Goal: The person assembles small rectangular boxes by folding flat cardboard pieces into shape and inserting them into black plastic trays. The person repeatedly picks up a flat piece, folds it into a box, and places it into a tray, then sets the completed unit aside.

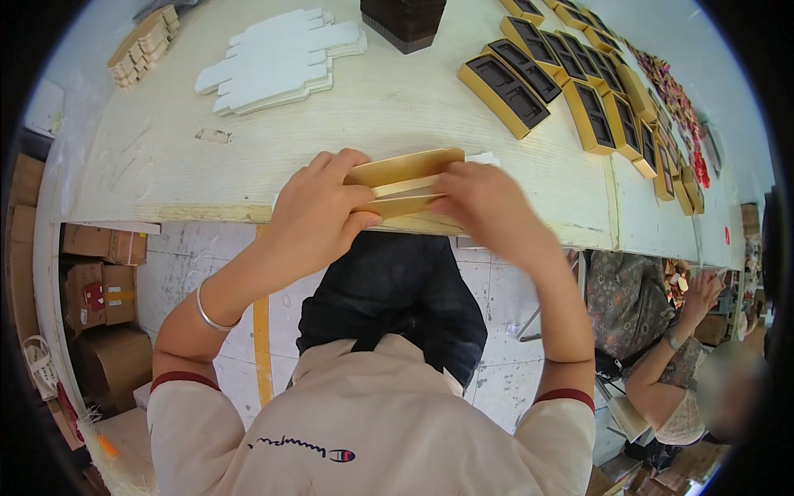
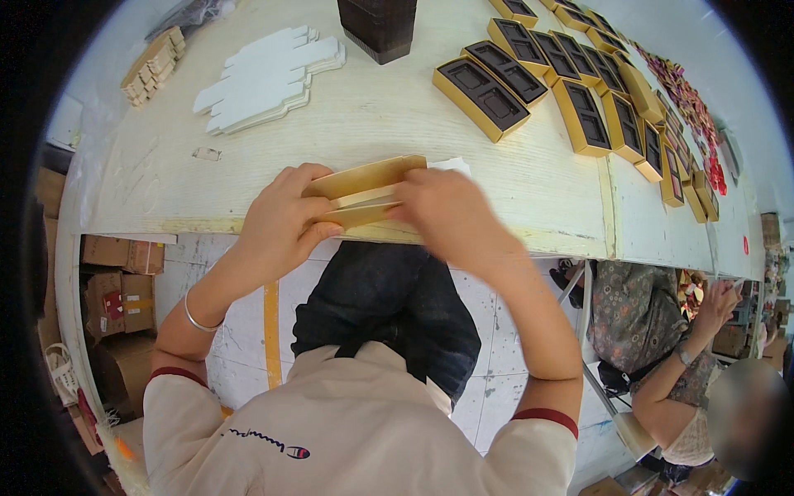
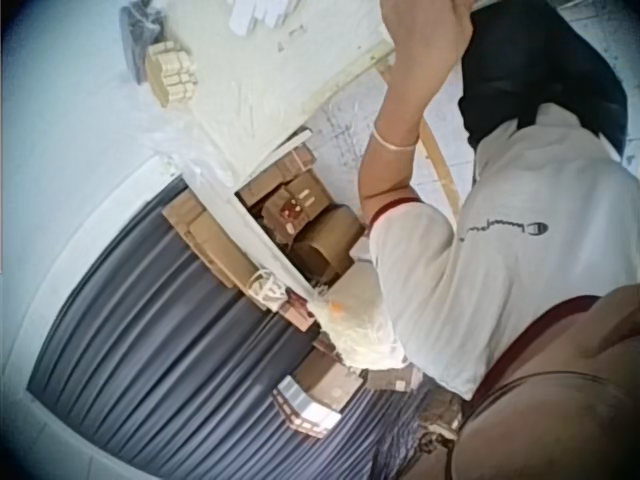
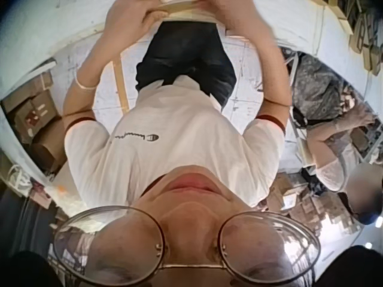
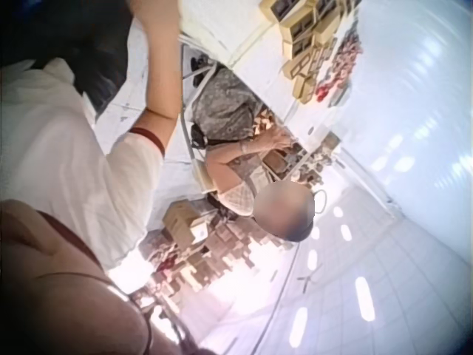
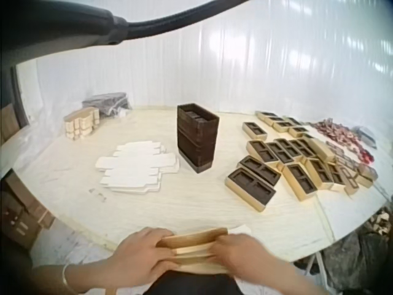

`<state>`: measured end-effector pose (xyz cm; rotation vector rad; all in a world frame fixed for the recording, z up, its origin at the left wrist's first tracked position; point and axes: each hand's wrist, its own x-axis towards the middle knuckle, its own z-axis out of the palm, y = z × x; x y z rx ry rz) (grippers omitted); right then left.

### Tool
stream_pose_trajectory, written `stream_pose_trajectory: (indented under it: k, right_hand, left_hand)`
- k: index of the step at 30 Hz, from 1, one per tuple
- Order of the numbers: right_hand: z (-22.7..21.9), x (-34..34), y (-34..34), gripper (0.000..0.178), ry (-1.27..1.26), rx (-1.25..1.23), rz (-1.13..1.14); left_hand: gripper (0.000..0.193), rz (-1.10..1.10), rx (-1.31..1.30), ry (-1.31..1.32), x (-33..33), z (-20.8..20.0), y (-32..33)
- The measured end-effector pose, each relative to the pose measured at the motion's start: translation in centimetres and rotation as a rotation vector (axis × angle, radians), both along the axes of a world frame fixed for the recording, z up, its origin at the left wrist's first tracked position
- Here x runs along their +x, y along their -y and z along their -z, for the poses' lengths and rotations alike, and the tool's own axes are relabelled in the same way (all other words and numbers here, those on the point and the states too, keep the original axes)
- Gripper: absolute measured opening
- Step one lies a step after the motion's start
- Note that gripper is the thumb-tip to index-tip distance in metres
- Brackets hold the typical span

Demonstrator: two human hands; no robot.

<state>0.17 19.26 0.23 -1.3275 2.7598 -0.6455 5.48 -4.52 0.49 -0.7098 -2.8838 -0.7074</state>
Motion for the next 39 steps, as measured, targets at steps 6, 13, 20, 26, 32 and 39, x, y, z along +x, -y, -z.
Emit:
stream_pose_trajectory:
  k: [6, 13, 20, 26, 32, 39]
  right_hand:
    - [-1.5, 3.0, -0.2, 0.029, -0.255, -0.178, 0.083]
    - [0.9, 3.6, -0.2, 0.041, 0.19, -0.373, -0.107]
    - [2.0, 3.2, -0.3, 0.027, -0.084, -0.344, -0.104]
    - [2.8, 3.4, 2.2, 0.02, 0.112, -0.512, -0.032]
    - [0.7, 4.2, 3.0, 0.028, 0.325, -0.439, 0.09]
    - [0.0, 5.8, 0.9, 0.039, -0.023, -0.28, 0.001]
  left_hand:
    - [0.019, -0.098, -0.085, 0.046, -0.8, -0.6, -2.5]
    - [0.06, 0.216, 0.221, 0.499, -1.2, -3.4, -0.4]
    - [0.05, 0.446, 0.148, 0.104, -1.1, -0.3, 2.3]
    - [0.026, 0.235, 0.3, 0.11, -1.1, 1.0, -1.0]
    - [0.015, 0.136, 0.321, 0.09, -0.5, 1.7, -2.3]
    - [0.016, 0.114, 0.294, 0.185, -0.4, 1.1, -2.1]
